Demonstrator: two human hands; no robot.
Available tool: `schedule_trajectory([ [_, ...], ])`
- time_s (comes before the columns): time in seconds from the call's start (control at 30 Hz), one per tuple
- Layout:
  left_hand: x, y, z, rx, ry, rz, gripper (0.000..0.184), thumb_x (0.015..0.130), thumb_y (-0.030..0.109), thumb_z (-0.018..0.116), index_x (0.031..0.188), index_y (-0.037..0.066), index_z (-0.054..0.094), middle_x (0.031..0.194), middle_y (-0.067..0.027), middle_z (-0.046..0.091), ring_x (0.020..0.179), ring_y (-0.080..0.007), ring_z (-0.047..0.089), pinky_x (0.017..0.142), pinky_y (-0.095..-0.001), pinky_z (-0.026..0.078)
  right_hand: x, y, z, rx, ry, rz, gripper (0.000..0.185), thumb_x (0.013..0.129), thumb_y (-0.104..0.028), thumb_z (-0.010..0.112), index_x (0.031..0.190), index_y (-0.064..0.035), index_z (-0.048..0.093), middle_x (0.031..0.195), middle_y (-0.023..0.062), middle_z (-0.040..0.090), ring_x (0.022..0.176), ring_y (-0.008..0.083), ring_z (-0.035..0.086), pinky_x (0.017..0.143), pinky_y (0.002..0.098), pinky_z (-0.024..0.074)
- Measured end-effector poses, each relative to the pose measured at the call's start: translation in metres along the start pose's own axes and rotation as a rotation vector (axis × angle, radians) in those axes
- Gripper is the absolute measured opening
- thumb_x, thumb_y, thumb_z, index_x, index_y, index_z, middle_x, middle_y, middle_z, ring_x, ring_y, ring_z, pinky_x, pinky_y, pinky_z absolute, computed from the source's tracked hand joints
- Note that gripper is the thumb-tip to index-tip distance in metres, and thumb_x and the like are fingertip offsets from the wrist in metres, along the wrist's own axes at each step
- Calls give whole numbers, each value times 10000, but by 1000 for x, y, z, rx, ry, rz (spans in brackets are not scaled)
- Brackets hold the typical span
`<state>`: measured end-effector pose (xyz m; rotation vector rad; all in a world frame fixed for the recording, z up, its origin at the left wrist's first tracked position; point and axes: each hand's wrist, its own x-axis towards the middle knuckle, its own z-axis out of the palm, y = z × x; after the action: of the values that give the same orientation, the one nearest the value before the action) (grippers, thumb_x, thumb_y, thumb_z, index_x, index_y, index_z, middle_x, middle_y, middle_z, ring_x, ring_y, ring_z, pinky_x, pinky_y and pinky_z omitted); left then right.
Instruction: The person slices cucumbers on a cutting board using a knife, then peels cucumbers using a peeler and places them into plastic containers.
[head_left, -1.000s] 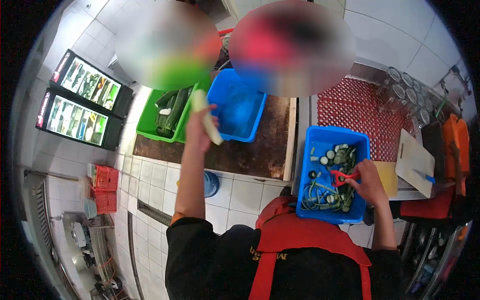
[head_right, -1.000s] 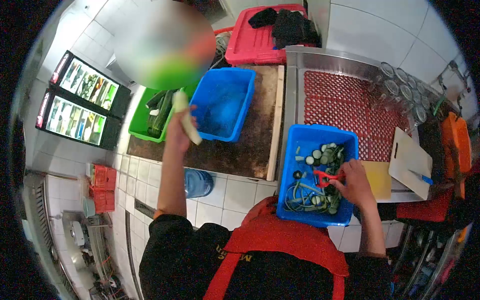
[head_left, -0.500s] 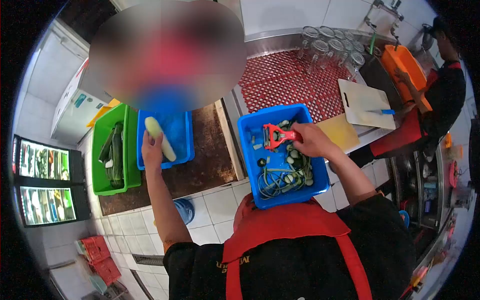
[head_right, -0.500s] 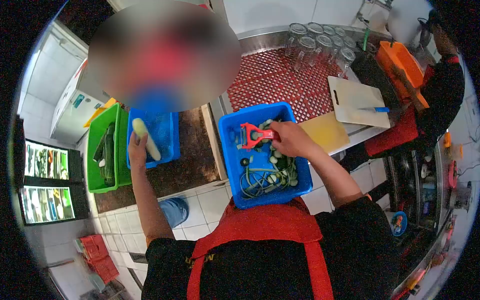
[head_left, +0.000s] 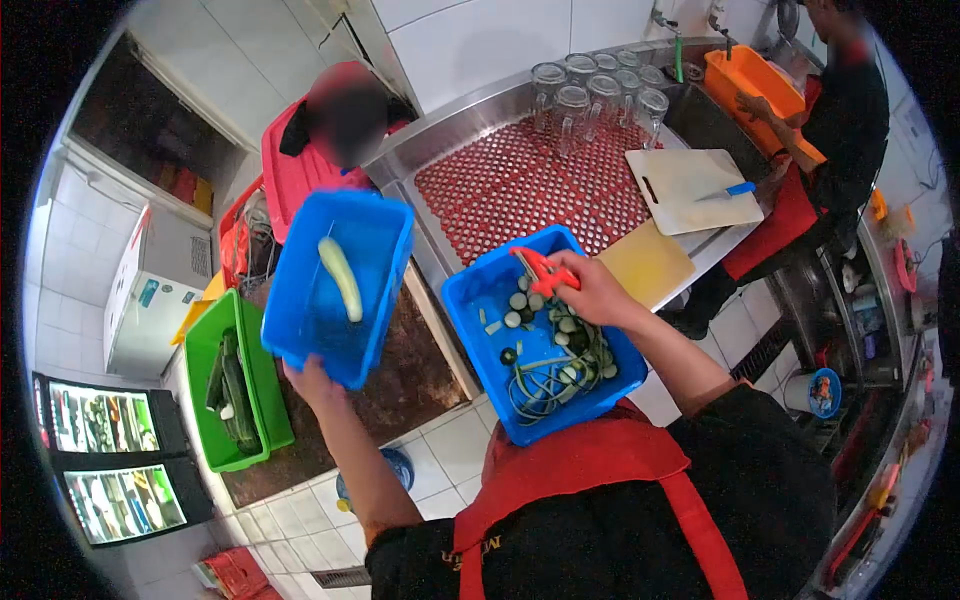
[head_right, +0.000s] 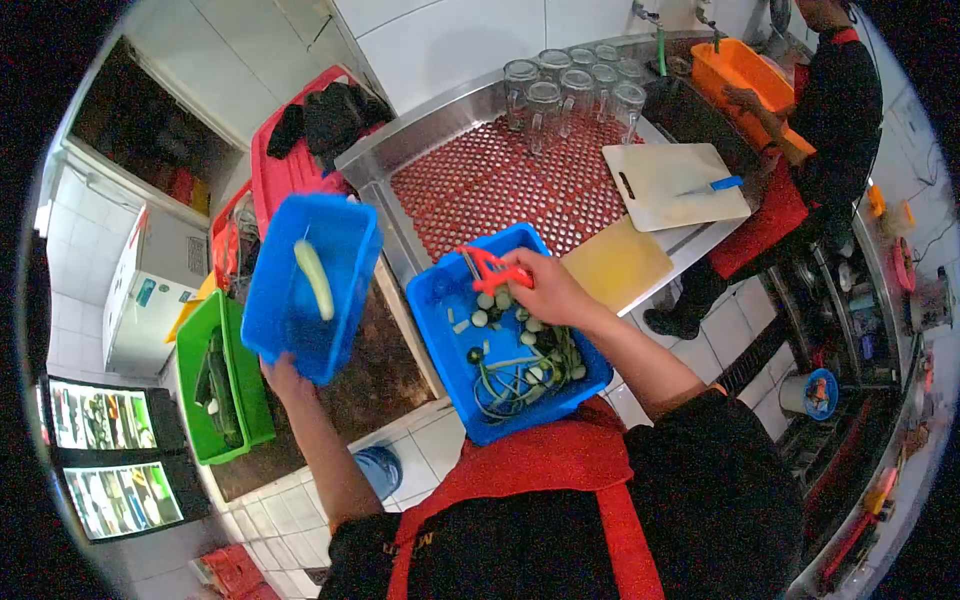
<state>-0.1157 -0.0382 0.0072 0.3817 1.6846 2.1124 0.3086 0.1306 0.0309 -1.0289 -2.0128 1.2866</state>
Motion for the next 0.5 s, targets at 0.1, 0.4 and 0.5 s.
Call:
schedule_trajectory([
  [0.1,36,6,64,-13,-106,-90,650,690,-150,456,1323,-4,479,1220,-189,603,1094,-325,628,940,-480,532,4,0,-3,80,3,-16,169,857,-82,647,1018,-33,649,758,38,606,711,88,531,639,301,451],
  [0.4,41,-72,246,321,-510,-173,648,702,-140,515,1317,66,500,1085,-97,624,965,-238,616,812,-374,516,-34,26,-35,106,159,51,141,923,-127,640,1000,-18,687,797,-16,613,742,99,537,701,314,468],
  [0.5,14,-52,277,222,-580,-180,703,718,-140,519,1387,70,454,1164,-113,607,1031,-255,603,861,-373,507,-40,45,-63,278,514,210,173,958,-194,626,1000,-38,688,797,-24,621,680,65,554,605,237,431],
])
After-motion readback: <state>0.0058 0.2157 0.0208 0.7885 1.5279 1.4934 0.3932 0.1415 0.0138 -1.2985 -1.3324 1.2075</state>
